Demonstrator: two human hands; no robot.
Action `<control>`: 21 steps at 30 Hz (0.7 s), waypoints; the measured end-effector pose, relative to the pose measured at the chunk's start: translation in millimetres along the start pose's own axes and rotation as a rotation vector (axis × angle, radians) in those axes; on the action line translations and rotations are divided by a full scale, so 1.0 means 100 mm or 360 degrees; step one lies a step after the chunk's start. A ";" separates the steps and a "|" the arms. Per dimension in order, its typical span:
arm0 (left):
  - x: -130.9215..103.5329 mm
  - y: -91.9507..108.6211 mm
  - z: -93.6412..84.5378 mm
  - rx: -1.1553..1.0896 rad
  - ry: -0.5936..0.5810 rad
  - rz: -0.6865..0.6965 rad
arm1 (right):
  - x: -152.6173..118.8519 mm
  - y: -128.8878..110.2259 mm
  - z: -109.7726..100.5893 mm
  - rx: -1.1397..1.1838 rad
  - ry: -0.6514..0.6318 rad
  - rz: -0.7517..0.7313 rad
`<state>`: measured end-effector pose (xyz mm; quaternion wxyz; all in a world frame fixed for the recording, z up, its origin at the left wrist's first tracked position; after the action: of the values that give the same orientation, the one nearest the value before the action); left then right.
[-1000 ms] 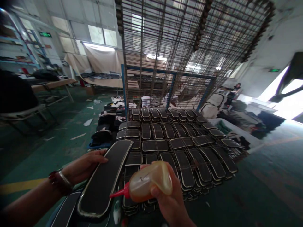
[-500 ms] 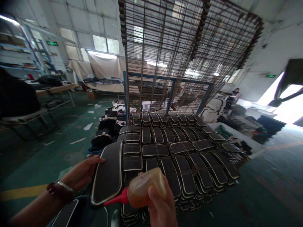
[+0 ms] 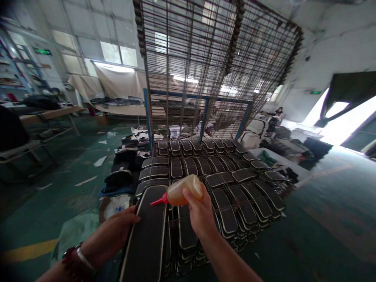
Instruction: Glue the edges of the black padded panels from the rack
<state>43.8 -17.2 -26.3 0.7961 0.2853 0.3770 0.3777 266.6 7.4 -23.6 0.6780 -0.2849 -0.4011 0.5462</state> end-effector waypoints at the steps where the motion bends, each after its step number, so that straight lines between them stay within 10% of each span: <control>1: 0.01 0.01 -0.01 0.0010 0.0015 0.0007 | -0.05 0.02 -0.01 -0.0016 -0.0020 0.0001; 8: 0.08 0.09 -0.12 0.0034 0.0184 0.0002 | -0.29 -0.10 -0.14 -0.0081 -0.0506 0.0241; 15: 0.12 0.12 -0.09 0.0002 0.0048 -0.0049 | -0.06 -0.25 -0.25 -0.0228 -0.0389 -0.0114; 21: 0.31 0.16 -0.10 0.0033 0.0167 -0.0025 | -0.33 0.13 -0.36 0.0212 -0.0308 0.0334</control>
<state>42.4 18.4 -31.7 0.7753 0.2705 0.4243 0.3818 288.4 -20.0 -60.5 0.5927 -0.2257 -0.3956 0.6643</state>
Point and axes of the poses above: each hand's wrist, its own x-axis towards the middle knuckle, its own z-axis out of the palm, y = z × x, the point moved 1 cm from there along x, towards the middle knuckle, and after that the axes turned 9 degrees about -y, right-handed, at the moved point
